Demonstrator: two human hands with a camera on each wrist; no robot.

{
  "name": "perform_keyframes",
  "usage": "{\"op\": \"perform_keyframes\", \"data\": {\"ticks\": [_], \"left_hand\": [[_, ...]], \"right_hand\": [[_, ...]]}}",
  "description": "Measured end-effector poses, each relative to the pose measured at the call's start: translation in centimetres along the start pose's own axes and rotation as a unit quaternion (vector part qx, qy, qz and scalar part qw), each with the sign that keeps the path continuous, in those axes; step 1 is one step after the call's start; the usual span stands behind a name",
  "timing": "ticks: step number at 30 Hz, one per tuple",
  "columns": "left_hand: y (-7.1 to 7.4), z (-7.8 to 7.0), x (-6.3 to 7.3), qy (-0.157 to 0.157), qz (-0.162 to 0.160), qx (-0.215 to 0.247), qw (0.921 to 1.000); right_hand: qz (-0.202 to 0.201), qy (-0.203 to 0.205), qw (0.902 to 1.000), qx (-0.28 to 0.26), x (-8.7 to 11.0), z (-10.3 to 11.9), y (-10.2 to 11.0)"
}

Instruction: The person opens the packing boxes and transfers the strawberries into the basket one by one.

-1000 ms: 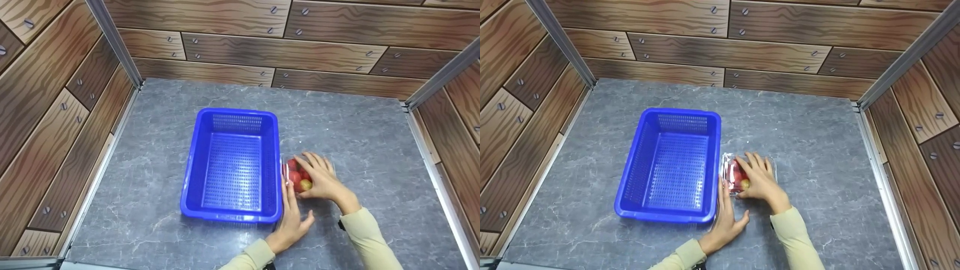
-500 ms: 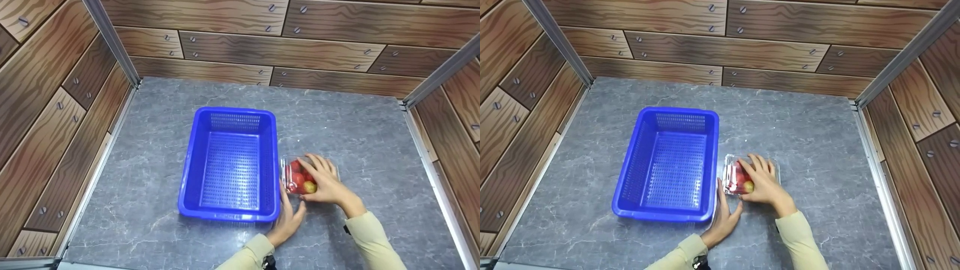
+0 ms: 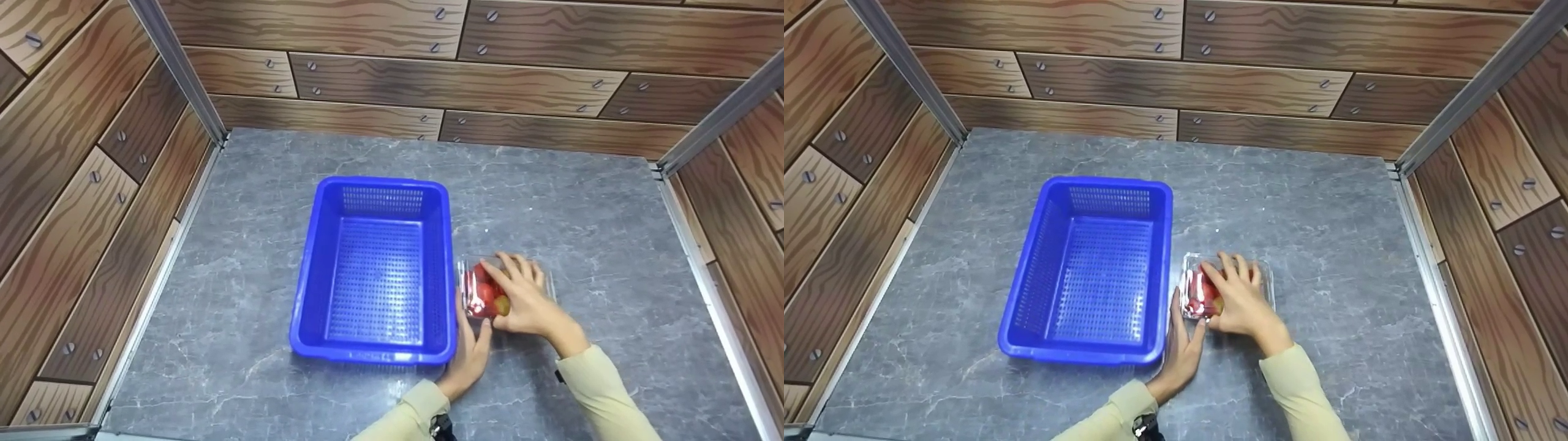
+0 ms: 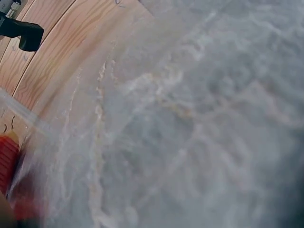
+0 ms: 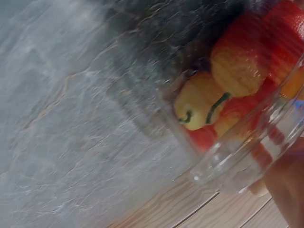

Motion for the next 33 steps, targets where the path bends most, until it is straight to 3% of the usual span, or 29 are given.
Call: {"op": "perform_keyframes", "data": {"ticks": [5, 13, 24, 29, 33], "left_hand": [[0.1, 0.0, -0.2, 0.029, 0.004, 0.013, 0.9995], [0.3, 0.0, -0.4, 0.028, 0.003, 0.003, 0.9996], [1.1, -1.5, -0.4, -0.077, -0.017, -0.076, 0.9940], [1.2, -1.6, -0.3, -0.092, -0.020, -0.097, 0.9908], [1.1, -1.3, -0.4, -0.072, -0.021, -0.080, 0.9940]], "right_hand": [[0.000, -0.008, 0.9999, 0.007, -0.1, 0.1, 0.0], [0.021, -0.005, 0.9994, 0.028, -0.4, 0.6, 0.1], [0.033, 0.010, 0.9977, 0.058, -0.9, 1.0, 0.3], [0.038, 0.006, 0.9975, 0.059, -0.9, 1.0, 0.4], [0.040, 0.008, 0.9972, 0.063, -0.9, 1.0, 0.4]]}}
Point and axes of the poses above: each hand's wrist, its own x-axis away from the middle knuckle, its own y-axis out of the back of the hand, z = x × y, the point moved 9 cm from there along -x, towards the middle knuckle, and after that the axes turned 11 degrees about -z, right-handed, at the moved point
